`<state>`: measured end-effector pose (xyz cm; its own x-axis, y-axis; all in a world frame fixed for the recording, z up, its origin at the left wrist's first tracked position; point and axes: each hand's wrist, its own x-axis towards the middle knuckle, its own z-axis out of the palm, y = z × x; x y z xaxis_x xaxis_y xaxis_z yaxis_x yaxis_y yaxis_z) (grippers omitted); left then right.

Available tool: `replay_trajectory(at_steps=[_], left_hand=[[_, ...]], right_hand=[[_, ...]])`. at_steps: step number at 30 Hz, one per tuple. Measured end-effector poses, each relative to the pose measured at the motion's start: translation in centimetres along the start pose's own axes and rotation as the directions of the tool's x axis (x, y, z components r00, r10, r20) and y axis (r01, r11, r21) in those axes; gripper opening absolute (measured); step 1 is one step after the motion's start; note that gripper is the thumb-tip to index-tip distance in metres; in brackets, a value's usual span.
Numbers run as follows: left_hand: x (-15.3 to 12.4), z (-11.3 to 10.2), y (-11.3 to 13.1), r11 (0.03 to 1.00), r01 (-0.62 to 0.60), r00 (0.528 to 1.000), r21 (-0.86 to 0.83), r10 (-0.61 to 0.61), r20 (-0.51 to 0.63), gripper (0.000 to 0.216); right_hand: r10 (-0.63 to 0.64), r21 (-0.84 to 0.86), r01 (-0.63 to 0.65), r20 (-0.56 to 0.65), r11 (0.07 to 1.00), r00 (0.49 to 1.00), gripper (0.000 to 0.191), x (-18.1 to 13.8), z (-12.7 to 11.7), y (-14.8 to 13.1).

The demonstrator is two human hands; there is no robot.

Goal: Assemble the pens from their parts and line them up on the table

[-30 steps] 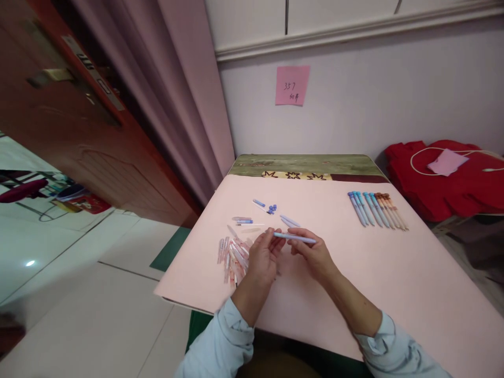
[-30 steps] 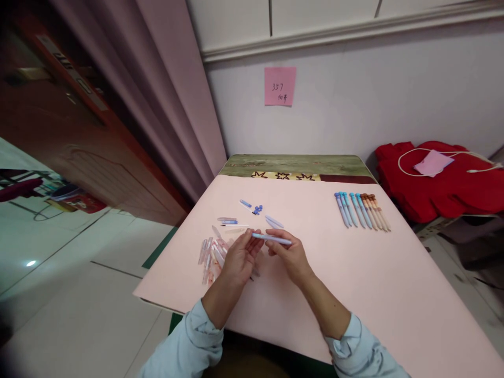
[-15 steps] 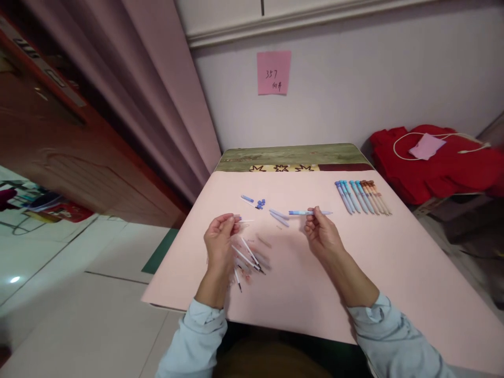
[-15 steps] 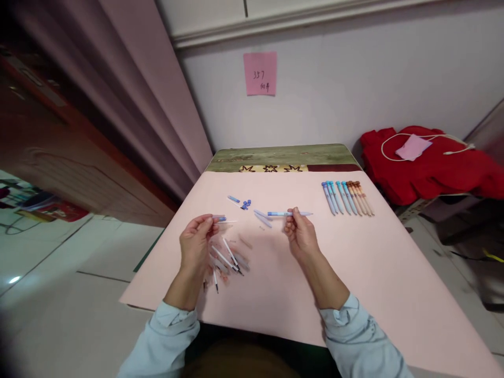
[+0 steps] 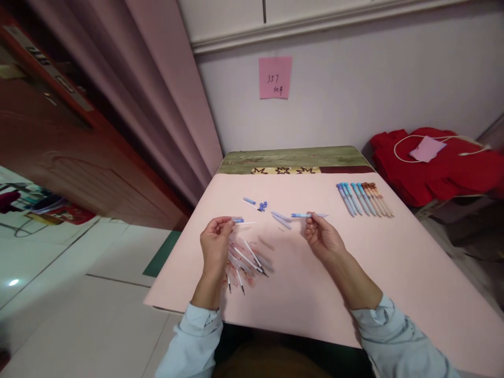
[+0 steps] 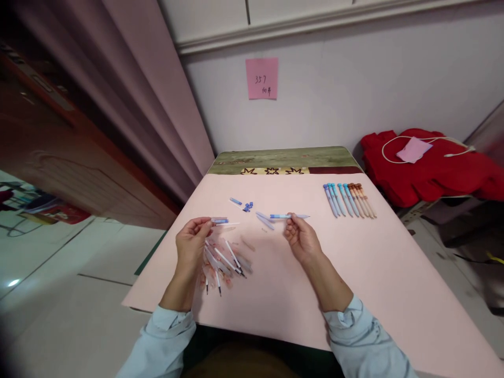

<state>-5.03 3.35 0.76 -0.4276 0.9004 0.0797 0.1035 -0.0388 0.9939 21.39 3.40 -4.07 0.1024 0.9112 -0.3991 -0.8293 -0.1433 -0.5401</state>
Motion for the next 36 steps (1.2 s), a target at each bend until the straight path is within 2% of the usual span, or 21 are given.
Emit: replay_trajectory(at_steps=[2,4,5,7,8,9,11,13,16,18,20,24,29,32,34,36], left_hand=[[-0.7,0.7,0.3,0.999,0.013,1.000,-0.031,-0.012,0.010,0.026],[-2.1,2.1,0.7,0.987,0.116,0.990,-0.115,-0.105,0.098,0.027],[-3.1,3.0,0.8,0.961,0.225,0.961,-0.161,-0.191,0.199,0.031],[-5.0,4.9,1.0,0.870,0.440,0.863,-0.224,-0.342,0.371,0.041],[-5.9,5.8,1.0,0.828,0.511,0.819,-0.233,-0.386,0.424,0.044],[-6.6,6.5,1.0,0.794,0.547,0.794,-0.264,-0.393,0.465,0.043],[-7.4,7.4,0.9,0.749,0.564,0.796,-0.347,-0.381,0.471,0.040],[-7.4,7.5,0.7,0.726,0.552,0.821,-0.411,-0.387,0.419,0.037],[-6.4,6.8,0.5,0.730,0.526,0.849,-0.436,-0.422,0.318,0.037],[-5.5,6.2,0.2,0.783,0.468,0.883,-0.411,-0.396,0.252,0.035],[-4.9,5.9,0.0,0.863,0.395,0.914,-0.316,-0.336,0.225,0.032],[-4.8,6.0,-0.5,0.949,0.295,0.917,-0.114,-0.247,0.314,0.032],[-4.3,6.6,-0.8,0.981,0.193,0.876,-0.003,-0.171,0.452,0.033],[-1.8,6.9,-1.0,0.991,0.122,0.862,0.057,-0.134,0.488,0.029],[0.7,7.2,-1.2,0.989,0.000,0.927,0.147,-0.055,0.371,0.026],[3.1,7.7,-1.6,0.923,-0.122,0.970,0.364,0.033,0.243,0.023]], right_hand=[[-0.067,-0.086,0.066,0.000,0.994,0.998,0.020,-0.2,0.2,0.3],[-0.131,-0.166,0.137,0.045,0.977,0.990,0.027,-0.5,0.4,0.8],[-0.151,-0.195,0.165,0.081,0.967,0.985,0.029,-0.7,0.5,1.2],[-0.156,-0.260,0.196,0.164,0.946,0.974,0.031,-1.1,0.6,2.0],[-0.143,-0.303,0.202,0.208,0.931,0.968,0.031,-1.4,0.6,2.4],[-0.122,-0.350,0.209,0.253,0.913,0.960,0.031,-1.6,0.6,2.7],[-0.074,-0.444,0.229,0.340,0.866,0.938,0.031,-2.1,0.7,3.1],[-0.037,-0.503,0.247,0.391,0.828,0.920,0.032,-2.4,0.8,3.1],[-0.027,-0.534,0.248,0.388,0.808,0.921,0.040,-2.6,1.1,2.5],[-0.067,-0.546,0.269,0.361,0.793,0.930,0.041,-2.6,1.3,2.0],[-0.113,-0.583,0.306,0.344,0.753,0.932,0.038,-2.7,1.4,1.7],[-0.113,-0.684,0.384,0.407,0.619,0.907,0.029,-2.6,1.0,2.3],[-0.135,-0.729,0.519,0.519,0.447,0.844,0.023,-2.3,0.3,3.6],[-0.171,-0.725,0.518,0.499,0.455,0.849,0.022,-2.1,0.3,3.6],[-0.192,-0.720,0.471,0.438,0.510,0.878,0.024,-1.9,0.3,3.4],[-0.209,-0.715,0.428,0.378,0.553,0.902,0.027,-1.6,0.3,3.3]])
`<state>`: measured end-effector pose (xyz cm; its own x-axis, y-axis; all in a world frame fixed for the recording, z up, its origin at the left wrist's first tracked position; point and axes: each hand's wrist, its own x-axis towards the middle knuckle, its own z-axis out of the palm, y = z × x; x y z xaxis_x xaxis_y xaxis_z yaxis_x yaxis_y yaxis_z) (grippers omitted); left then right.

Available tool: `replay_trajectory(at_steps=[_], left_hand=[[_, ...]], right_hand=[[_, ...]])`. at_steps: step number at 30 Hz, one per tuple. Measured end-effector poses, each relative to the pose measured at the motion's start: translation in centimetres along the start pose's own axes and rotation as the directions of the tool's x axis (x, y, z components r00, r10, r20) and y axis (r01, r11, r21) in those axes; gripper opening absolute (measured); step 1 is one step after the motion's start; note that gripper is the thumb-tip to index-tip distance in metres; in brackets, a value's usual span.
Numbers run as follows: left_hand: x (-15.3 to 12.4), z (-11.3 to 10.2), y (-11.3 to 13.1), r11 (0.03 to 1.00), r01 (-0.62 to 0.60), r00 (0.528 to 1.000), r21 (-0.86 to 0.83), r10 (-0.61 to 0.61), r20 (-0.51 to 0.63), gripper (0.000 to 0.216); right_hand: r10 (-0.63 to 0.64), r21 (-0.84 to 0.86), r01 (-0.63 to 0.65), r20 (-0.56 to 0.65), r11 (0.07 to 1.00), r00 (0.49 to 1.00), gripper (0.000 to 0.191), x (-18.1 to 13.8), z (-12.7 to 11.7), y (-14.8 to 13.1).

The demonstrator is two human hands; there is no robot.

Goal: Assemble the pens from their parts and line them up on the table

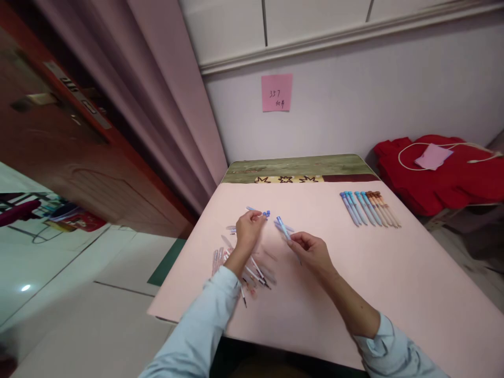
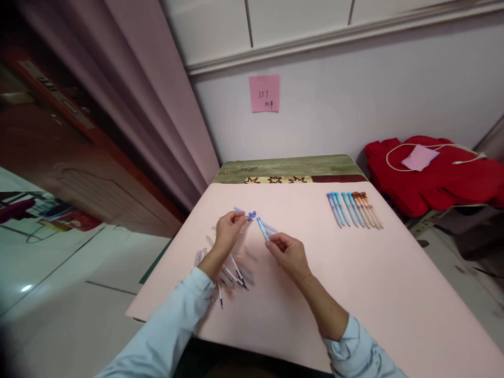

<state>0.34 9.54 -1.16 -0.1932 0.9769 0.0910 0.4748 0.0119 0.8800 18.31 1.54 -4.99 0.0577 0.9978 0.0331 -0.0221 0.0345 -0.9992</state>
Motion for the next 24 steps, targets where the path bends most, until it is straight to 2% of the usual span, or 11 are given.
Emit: replay_trajectory(at_steps=[1,3,6,10,14,17,19,20,22,23,24], left_hand=[[1.0,0.2,-0.2,0.988,-0.010,1.000,0.152,0.013,-0.023,0.023],[2.3,0.7,-0.6,0.921,-0.042,0.999,0.387,0.045,0.000,0.025],[2.8,1.8,-1.0,0.803,-0.107,0.994,0.587,0.079,0.072,0.027],[2.7,2.7,-1.4,0.694,-0.185,0.983,0.696,0.143,0.119,0.025],[3.0,2.7,-1.5,0.703,-0.202,0.978,0.682,0.178,0.106,0.015],[3.2,2.4,-1.1,0.774,-0.170,0.985,0.609,0.147,0.088,0.007],[3.1,2.2,-0.4,0.864,-0.128,0.992,0.488,0.111,0.063,0.008],[3.0,2.1,0.0,0.920,-0.096,0.995,0.379,0.082,0.052,0.010],[2.4,1.7,0.8,0.999,0.005,0.998,0.039,-0.007,0.061,0.017],[2.0,1.6,1.3,0.983,0.081,0.993,-0.167,-0.065,0.094,0.021],[1.4,1.3,1.7,0.918,0.165,0.982,-0.359,-0.121,0.143,0.026]], right_hand=[[0.012,0.006,-0.012,-0.019,1.000,1.000,0.028,0.1,-0.1,0.1],[0.018,0.000,-0.018,-0.048,1.000,0.999,0.030,0.3,-0.2,0.2],[-0.002,-0.017,0.001,-0.057,1.000,0.998,0.030,0.5,-0.2,0.3],[-0.031,-0.015,0.030,-0.026,0.999,0.999,0.027,0.5,0.0,0.2],[-0.052,-0.002,0.052,-0.021,0.999,0.998,0.025,0.7,0.0,0.1],[-0.059,-0.013,0.059,-0.026,0.998,0.998,0.026,0.8,-0.2,0.0],[-0.067,-0.023,0.067,-0.024,0.998,0.997,0.025,0.8,-0.3,-0.1],[-0.073,-0.027,0.073,-0.020,0.997,0.997,0.024,0.7,-0.4,-0.2],[-0.087,-0.034,0.087,-0.009,0.996,0.996,0.022,0.5,-0.4,-0.4],[-0.094,-0.037,0.094,-0.002,0.995,0.996,0.021,0.5,-0.4,-0.6],[-0.102,-0.039,0.102,0.005,0.994,0.995,0.021,0.4,-0.4,-0.7]])
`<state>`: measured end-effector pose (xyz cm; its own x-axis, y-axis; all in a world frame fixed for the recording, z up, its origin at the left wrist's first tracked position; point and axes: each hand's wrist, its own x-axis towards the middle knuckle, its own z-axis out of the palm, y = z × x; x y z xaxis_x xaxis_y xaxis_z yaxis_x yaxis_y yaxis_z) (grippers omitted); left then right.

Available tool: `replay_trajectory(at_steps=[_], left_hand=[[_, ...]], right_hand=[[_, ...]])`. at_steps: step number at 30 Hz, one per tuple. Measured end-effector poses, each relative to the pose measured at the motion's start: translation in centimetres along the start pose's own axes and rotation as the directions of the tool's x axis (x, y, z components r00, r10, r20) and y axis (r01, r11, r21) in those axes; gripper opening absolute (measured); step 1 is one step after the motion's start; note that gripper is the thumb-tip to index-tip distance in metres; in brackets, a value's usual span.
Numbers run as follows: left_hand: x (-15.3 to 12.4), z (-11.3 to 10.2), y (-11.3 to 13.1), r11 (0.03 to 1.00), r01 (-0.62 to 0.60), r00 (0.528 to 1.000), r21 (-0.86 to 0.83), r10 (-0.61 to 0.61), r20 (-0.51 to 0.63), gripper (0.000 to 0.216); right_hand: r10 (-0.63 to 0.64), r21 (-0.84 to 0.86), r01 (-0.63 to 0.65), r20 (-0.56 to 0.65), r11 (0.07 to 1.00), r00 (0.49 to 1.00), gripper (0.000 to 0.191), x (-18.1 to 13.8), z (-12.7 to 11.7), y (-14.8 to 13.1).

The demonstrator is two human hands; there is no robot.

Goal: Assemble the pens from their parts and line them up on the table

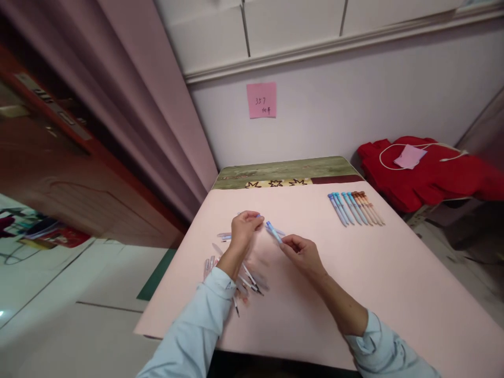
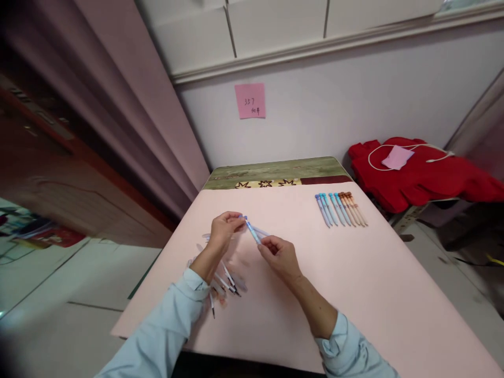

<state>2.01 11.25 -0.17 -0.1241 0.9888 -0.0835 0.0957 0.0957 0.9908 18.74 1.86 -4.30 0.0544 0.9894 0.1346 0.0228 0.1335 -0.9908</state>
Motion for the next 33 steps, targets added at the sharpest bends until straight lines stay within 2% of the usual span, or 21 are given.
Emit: replay_trajectory(at_steps=[1,3,7,10,16,24,33], left_hand=[[-0.6,0.0,0.3,0.982,0.066,0.998,-0.175,-0.061,0.034,0.030],[-1.9,-0.2,0.9,0.906,0.157,0.987,-0.392,-0.132,0.092,0.034],[-3.9,-0.6,0.9,0.804,0.264,0.964,-0.534,-0.210,0.161,0.033],[-4.5,-0.7,0.4,0.766,0.278,0.960,-0.580,-0.230,0.157,0.027],[-5.0,-0.7,0.2,0.754,0.258,0.966,-0.604,-0.222,0.135,0.024],[-5.6,-0.1,0.1,0.863,0.105,0.994,-0.495,-0.106,0.027,0.035],[-6.1,0.1,-0.3,0.900,0.005,0.995,-0.435,-0.045,-0.083,0.036]], right_hand=[[-0.005,-0.003,0.005,0.007,1.000,1.000,0.020,-0.1,0.0,-0.1],[-0.011,-0.014,0.012,0.020,1.000,1.000,0.019,-0.3,0.2,-0.3],[-0.015,-0.036,0.016,0.047,0.999,0.999,0.018,-0.7,0.4,-0.2],[-0.009,-0.049,0.012,0.060,0.999,0.998,0.017,-0.9,0.5,0.0],[0.002,-0.056,0.002,0.073,0.998,0.997,0.012,-1.0,0.5,-0.2],[0.025,-0.033,-0.022,0.074,0.999,0.997,0.014,-1.0,0.6,0.1],[-0.017,-0.064,0.025,0.124,0.998,0.992,0.019,-1.3,0.8,-0.1]])
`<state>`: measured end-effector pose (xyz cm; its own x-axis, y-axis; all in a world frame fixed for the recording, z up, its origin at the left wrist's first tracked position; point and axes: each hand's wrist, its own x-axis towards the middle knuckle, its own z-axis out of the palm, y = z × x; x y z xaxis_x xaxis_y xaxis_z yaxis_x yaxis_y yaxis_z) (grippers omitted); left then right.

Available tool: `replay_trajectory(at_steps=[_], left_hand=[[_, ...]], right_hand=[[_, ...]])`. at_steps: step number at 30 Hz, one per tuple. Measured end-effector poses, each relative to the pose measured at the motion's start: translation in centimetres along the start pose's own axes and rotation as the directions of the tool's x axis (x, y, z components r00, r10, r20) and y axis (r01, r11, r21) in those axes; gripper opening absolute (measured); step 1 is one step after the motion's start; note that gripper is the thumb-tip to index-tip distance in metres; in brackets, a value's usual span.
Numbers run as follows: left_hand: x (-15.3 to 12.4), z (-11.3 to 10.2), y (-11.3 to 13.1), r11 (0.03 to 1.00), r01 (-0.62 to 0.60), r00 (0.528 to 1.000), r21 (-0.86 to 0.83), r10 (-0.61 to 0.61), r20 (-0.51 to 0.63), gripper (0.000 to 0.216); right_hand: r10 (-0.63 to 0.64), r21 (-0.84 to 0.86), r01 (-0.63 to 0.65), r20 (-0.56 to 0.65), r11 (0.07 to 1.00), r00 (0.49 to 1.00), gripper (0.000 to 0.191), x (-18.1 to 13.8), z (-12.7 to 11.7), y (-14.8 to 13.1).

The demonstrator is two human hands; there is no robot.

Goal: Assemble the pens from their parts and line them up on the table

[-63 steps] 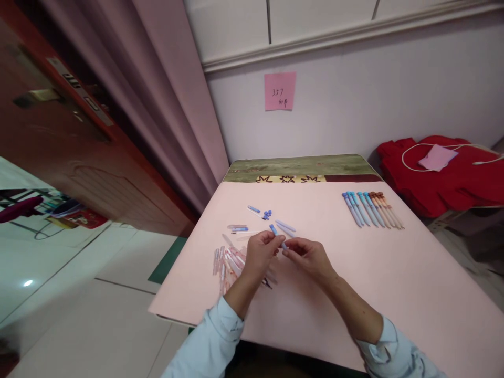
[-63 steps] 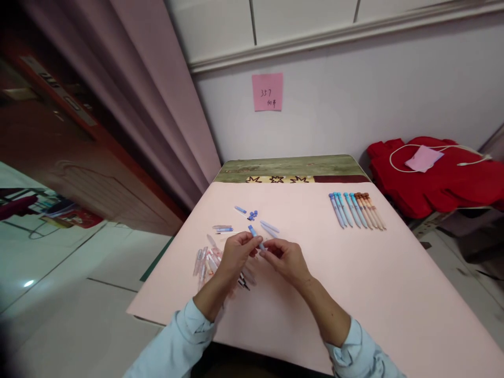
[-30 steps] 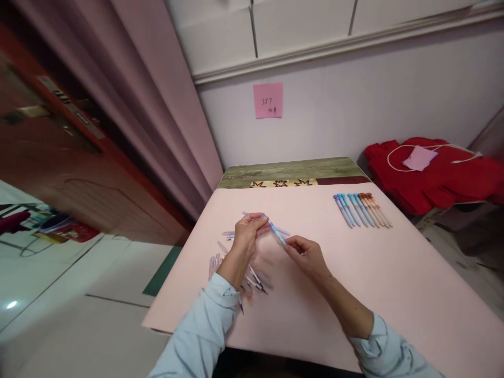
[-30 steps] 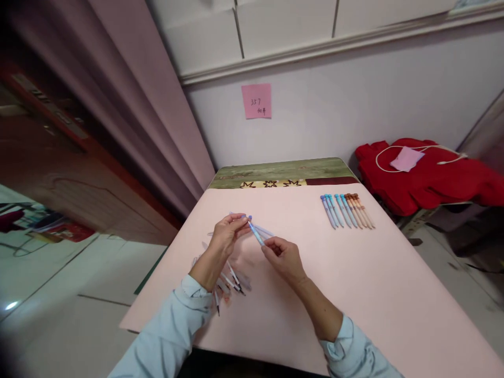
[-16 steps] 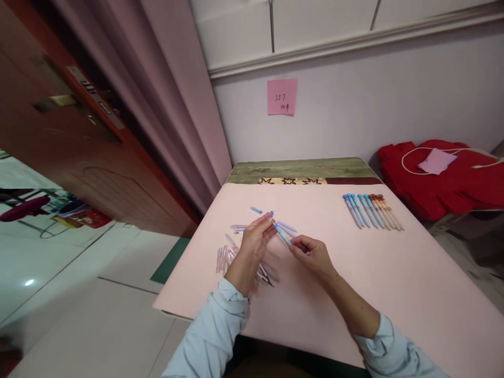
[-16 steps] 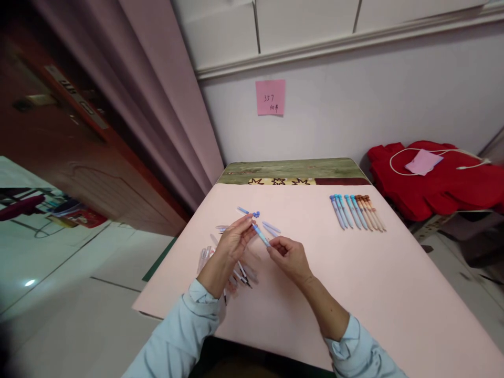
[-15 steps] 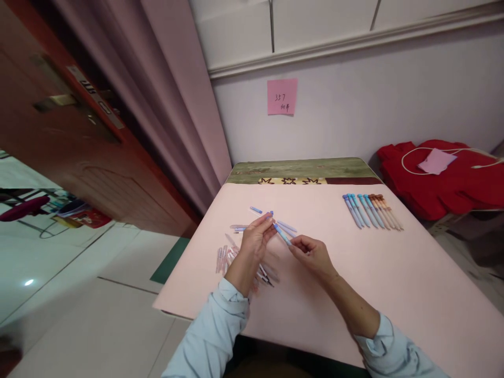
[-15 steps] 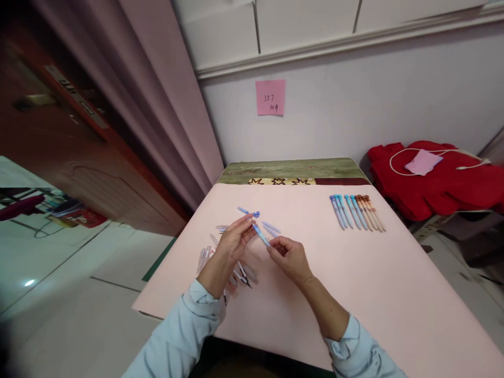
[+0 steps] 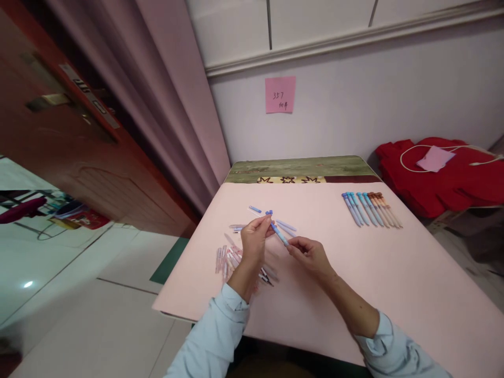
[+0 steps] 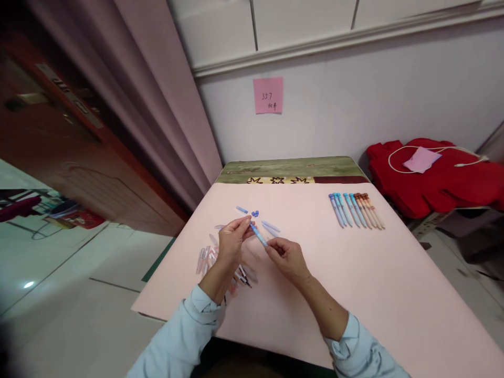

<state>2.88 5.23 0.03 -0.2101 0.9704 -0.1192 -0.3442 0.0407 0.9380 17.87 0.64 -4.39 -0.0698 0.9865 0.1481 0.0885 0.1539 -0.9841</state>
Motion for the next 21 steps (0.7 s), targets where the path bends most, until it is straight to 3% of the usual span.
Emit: replay_trajectory(at_steps=[13,18,21], left_hand=[[-0.2,-0.4,0.2,0.983,-0.133,0.991,0.129,0.130,0.031,0.035],[-0.5,-0.7,1.4,0.957,-0.178,0.984,0.228,0.168,0.063,0.049],[-0.8,-2.6,2.4,0.908,-0.268,0.961,0.323,0.275,0.024,0.056]], right_hand=[[-0.044,-0.122,0.045,0.005,0.992,0.999,0.022,0.1,0.2,1.2],[-0.097,-0.141,0.089,-0.056,0.986,0.994,0.020,0.2,-0.1,0.6],[-0.142,-0.191,0.112,-0.146,0.975,0.979,0.022,0.4,-0.6,0.5]])
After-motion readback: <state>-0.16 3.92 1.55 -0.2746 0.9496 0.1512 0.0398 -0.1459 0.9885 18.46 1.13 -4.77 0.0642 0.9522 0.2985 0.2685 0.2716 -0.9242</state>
